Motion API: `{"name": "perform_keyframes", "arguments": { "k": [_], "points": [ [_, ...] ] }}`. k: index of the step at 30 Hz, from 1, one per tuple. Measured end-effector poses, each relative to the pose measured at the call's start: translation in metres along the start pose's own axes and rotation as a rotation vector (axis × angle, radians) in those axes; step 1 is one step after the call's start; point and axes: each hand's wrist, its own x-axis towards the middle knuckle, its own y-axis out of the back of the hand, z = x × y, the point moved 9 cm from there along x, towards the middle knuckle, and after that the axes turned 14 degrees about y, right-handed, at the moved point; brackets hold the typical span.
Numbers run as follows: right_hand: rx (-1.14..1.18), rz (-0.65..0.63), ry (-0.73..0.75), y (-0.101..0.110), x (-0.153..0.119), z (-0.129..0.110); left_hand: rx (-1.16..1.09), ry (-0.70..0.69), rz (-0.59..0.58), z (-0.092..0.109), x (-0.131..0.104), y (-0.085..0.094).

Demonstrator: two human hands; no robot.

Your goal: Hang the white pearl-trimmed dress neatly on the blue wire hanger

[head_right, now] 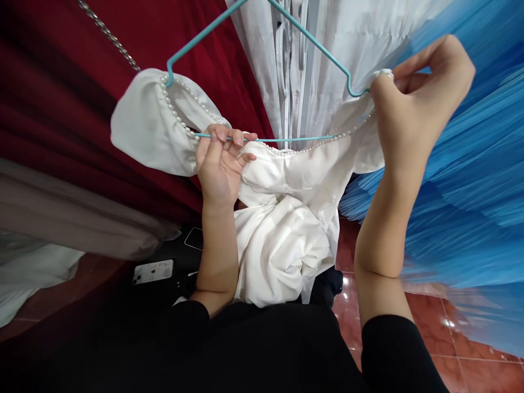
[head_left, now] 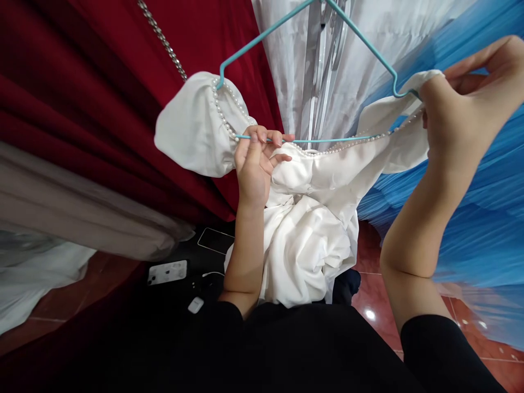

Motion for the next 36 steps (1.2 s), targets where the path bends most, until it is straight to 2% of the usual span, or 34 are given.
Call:
{"name": "perform_keyframes", "arguments": {
  "k": [5, 8, 9, 11, 14, 16, 19, 21, 22, 23, 25, 27, 29, 31, 33, 36],
  "points": [
    [-0.079, 0.055, 0.029, -0.015, -0.003, -0.032, 0.051, 0.007, 0.045, -0.004, 0.000, 0.003],
    [-0.072, 0.198, 0.138, -0.020, -0.008, -0.055, 0.076, 0.018, 0.047, -0.005, 0.000, 0.003],
    [-0.056, 0.211, 0.185, -0.026, -0.011, -0.061, 0.079, 0.023, 0.048, -0.005, 0.000, 0.003],
    [-0.057, 0.110, 0.265, -0.052, -0.019, -0.066, 0.082, 0.034, 0.061, -0.006, 0.000, 0.003],
    [-0.169, -0.199, 0.301, -0.103, -0.042, -0.053, 0.094, 0.038, 0.088, -0.007, 0.000, 0.004],
    [-0.247, -0.265, 0.288, -0.119, -0.057, -0.043, 0.093, 0.038, 0.070, -0.006, -0.003, 0.004],
    [-0.290, -0.207, 0.284, -0.119, -0.069, -0.042, 0.150, 0.090, 0.061, -0.004, -0.016, 0.005],
    [-0.276, -0.186, 0.283, -0.117, -0.070, -0.046, 0.266, 0.092, 0.155, 0.004, -0.029, 0.012],
    [-0.268, -0.190, 0.277, -0.117, -0.070, -0.048, 0.334, 0.040, 0.233, 0.014, -0.036, 0.016],
    [-0.263, -0.197, 0.270, -0.118, -0.069, -0.049, 0.393, -0.058, 0.318, 0.028, -0.043, 0.020],
    [-0.255, -0.210, 0.257, -0.120, -0.068, -0.047, 0.466, -0.349, 0.457, 0.061, -0.057, 0.021],
    [-0.252, -0.207, 0.253, -0.120, -0.068, -0.045, 0.507, -0.616, 0.502, 0.084, -0.063, 0.016],
    [-0.249, -0.196, 0.255, -0.119, -0.068, -0.042, 0.580, -0.762, 0.463, 0.093, -0.053, 0.011],
    [-0.250, -0.189, 0.264, -0.116, -0.068, -0.040, 0.677, -0.792, 0.392, 0.090, -0.031, 0.010],
    [-0.262, -0.194, 0.274, -0.113, -0.067, -0.037, 0.729, -0.749, 0.349, 0.083, -0.008, 0.015],
    [-0.298, -0.199, 0.297, -0.108, -0.065, -0.034, 0.750, -0.628, 0.376, 0.081, 0.021, 0.026]
  ]
}}
